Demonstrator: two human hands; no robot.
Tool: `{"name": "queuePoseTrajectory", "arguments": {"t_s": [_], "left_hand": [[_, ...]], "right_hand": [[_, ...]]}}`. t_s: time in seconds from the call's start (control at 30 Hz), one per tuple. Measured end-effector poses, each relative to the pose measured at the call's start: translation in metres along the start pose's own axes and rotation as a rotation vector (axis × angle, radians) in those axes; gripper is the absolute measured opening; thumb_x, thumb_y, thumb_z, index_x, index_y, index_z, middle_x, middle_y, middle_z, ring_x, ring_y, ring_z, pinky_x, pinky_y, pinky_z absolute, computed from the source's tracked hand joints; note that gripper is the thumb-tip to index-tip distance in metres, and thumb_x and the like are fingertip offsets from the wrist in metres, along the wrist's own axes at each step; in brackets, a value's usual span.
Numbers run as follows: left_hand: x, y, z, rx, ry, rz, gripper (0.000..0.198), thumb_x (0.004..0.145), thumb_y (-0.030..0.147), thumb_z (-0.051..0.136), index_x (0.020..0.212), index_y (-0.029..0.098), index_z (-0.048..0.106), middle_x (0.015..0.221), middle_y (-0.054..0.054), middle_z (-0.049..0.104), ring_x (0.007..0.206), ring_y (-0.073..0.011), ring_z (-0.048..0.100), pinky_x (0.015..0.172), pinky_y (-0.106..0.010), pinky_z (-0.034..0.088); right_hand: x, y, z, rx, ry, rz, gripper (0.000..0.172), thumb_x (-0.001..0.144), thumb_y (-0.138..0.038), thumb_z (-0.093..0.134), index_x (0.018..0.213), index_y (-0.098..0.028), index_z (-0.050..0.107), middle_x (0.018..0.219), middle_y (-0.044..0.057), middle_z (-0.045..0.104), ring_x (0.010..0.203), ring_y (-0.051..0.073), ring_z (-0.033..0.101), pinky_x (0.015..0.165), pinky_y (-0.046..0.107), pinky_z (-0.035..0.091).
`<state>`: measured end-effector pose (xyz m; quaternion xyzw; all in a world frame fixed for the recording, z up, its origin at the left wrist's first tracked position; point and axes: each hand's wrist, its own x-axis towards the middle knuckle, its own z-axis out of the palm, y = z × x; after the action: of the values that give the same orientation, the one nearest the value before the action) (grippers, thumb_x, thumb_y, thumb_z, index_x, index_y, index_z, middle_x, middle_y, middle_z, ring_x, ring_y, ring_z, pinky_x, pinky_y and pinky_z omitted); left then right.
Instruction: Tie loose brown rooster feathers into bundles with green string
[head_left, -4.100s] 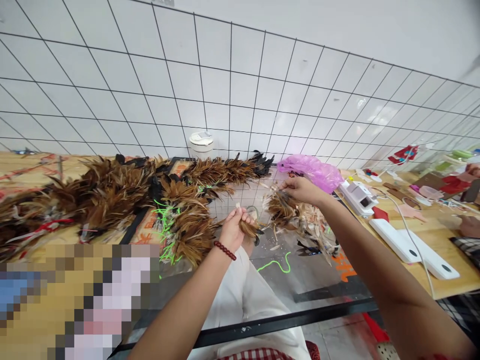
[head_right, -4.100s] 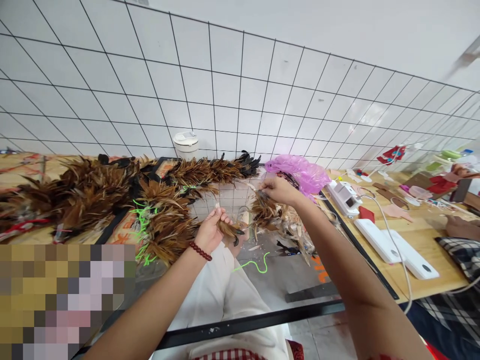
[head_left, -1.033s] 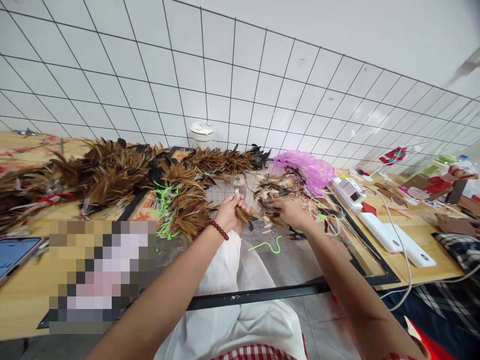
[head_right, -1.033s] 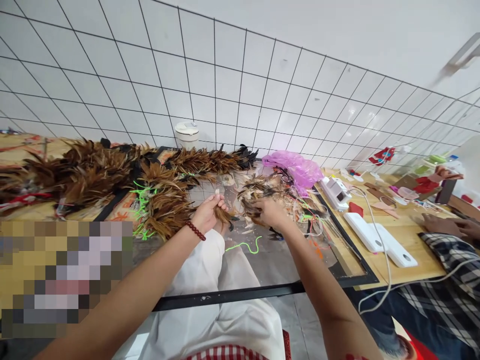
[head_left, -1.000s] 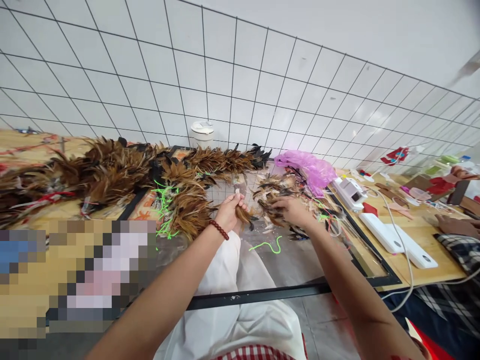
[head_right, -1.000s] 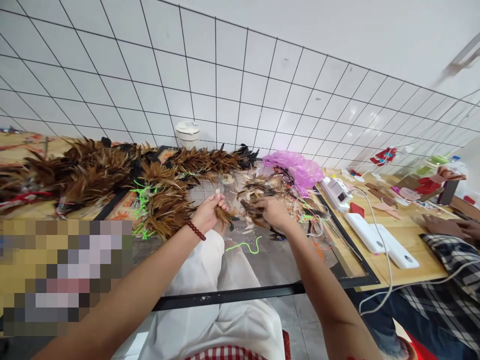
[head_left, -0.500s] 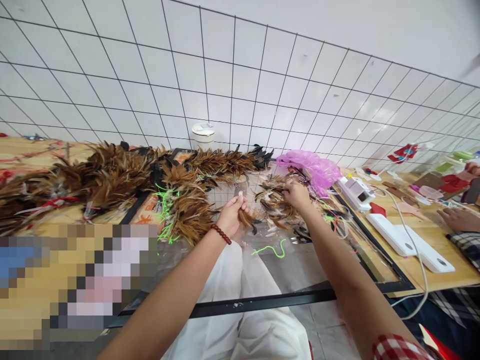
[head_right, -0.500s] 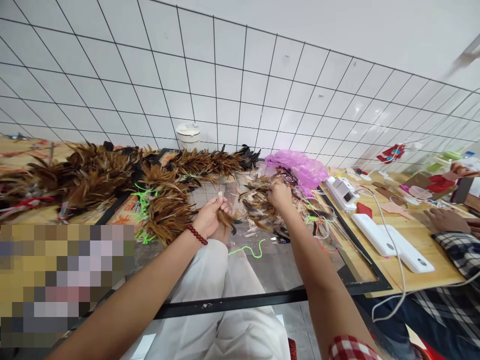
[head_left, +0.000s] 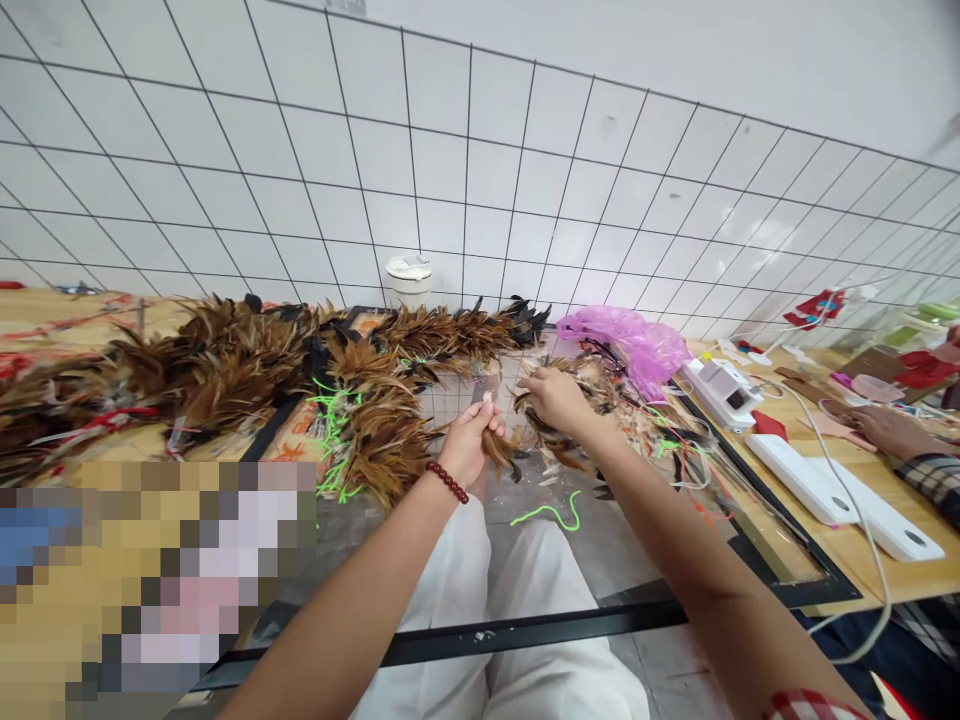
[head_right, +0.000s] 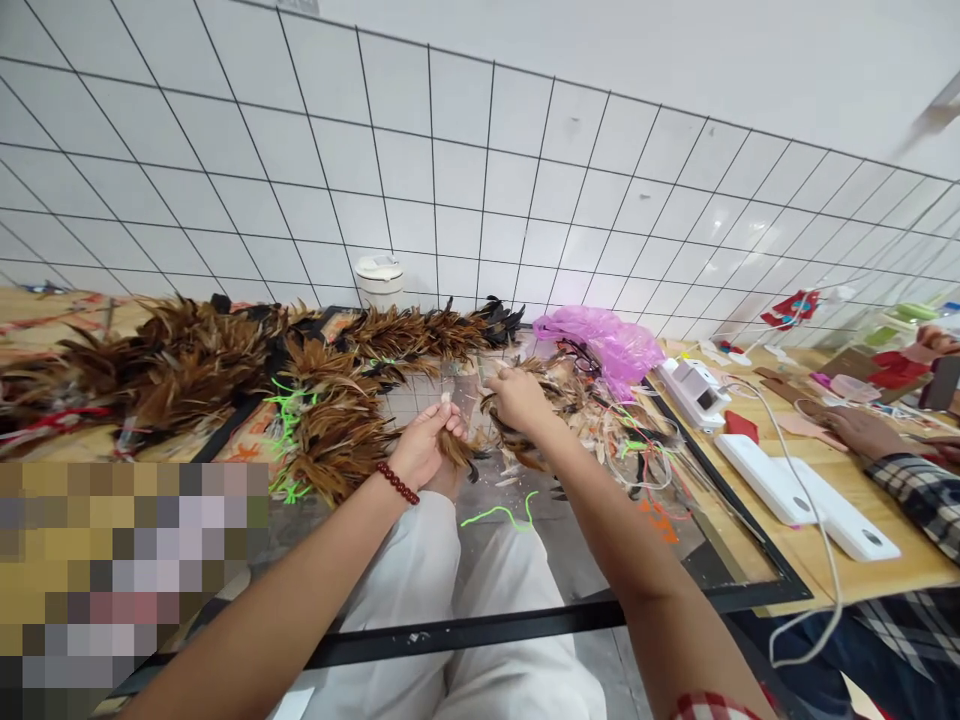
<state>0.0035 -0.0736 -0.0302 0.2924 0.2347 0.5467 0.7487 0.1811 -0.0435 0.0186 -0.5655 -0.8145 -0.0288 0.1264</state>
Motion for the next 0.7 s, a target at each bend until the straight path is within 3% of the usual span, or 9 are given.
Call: {"name": "queuePoseTrajectory", "arguments": {"t_s": [0.17, 0.3, 0.37, 0.5, 0.63, 0.7], "left_hand": [[0.000, 0.000, -0.001, 0.003, -0.002, -0.005, 0.034, 0.069, 0.038, 0.079, 0.073, 0.013, 0.057, 0.056, 0.004, 0.046, 0.054, -0.0080, 0.048, 0.058, -0.023, 0.043], [0.001, -0.002, -0.001, 0.021, -0.007, 0.006, 0.034, 0.068, 0.038, 0.080, 0.074, 0.013, 0.059, 0.057, 0.004, 0.047, 0.054, -0.0085, 0.048, 0.058, -0.024, 0.044], [0.000, -0.003, 0.000, 0.032, -0.003, 0.004, 0.033, 0.068, 0.038, 0.080, 0.074, 0.013, 0.059, 0.058, 0.004, 0.047, 0.055, -0.0084, 0.048, 0.059, -0.024, 0.044], [-0.002, -0.003, 0.003, 0.053, 0.017, -0.002, 0.032, 0.069, 0.037, 0.079, 0.073, 0.013, 0.058, 0.057, 0.004, 0.046, 0.055, -0.0083, 0.047, 0.059, -0.024, 0.044], [-0.003, -0.002, 0.005, 0.065, 0.034, 0.000, 0.032, 0.069, 0.038, 0.079, 0.072, 0.013, 0.059, 0.057, 0.004, 0.047, 0.054, -0.0086, 0.048, 0.058, -0.025, 0.045], [-0.003, -0.002, 0.005, 0.069, 0.029, 0.000, 0.032, 0.070, 0.037, 0.079, 0.072, 0.013, 0.059, 0.056, 0.003, 0.047, 0.054, -0.0086, 0.048, 0.058, -0.025, 0.045]], "right_hand": [[0.000, 0.010, -0.004, 0.091, 0.100, 0.120, 0.022, 0.084, -0.021, 0.052, 0.087, -0.017, 0.073, 0.087, 0.008, 0.069, 0.081, 0.019, 0.061, 0.076, 0.030, 0.044], [-0.026, 0.023, -0.008, 0.621, 0.071, 0.289, 0.029, 0.082, -0.041, 0.057, 0.087, -0.015, 0.069, 0.066, 0.001, 0.064, 0.057, 0.014, 0.055, 0.057, 0.026, 0.043], [-0.039, 0.029, -0.003, 0.765, 0.096, 0.318, 0.036, 0.077, -0.043, 0.061, 0.099, -0.015, 0.068, 0.073, 0.002, 0.067, 0.055, 0.013, 0.055, 0.055, 0.026, 0.044], [-0.058, 0.045, 0.005, 0.551, 0.412, 0.363, 0.047, 0.074, -0.033, 0.063, 0.118, -0.018, 0.063, 0.100, 0.008, 0.069, 0.068, 0.016, 0.059, 0.071, 0.033, 0.050], [-0.065, 0.049, 0.001, 0.483, 0.518, 0.340, 0.025, 0.079, -0.033, 0.058, 0.094, -0.019, 0.071, 0.090, 0.007, 0.070, 0.075, 0.019, 0.060, 0.077, 0.035, 0.049], [-0.065, 0.042, 0.002, 0.486, 0.522, 0.278, 0.022, 0.082, -0.034, 0.056, 0.088, -0.020, 0.072, 0.087, 0.007, 0.069, 0.079, 0.019, 0.061, 0.078, 0.034, 0.048]]}}
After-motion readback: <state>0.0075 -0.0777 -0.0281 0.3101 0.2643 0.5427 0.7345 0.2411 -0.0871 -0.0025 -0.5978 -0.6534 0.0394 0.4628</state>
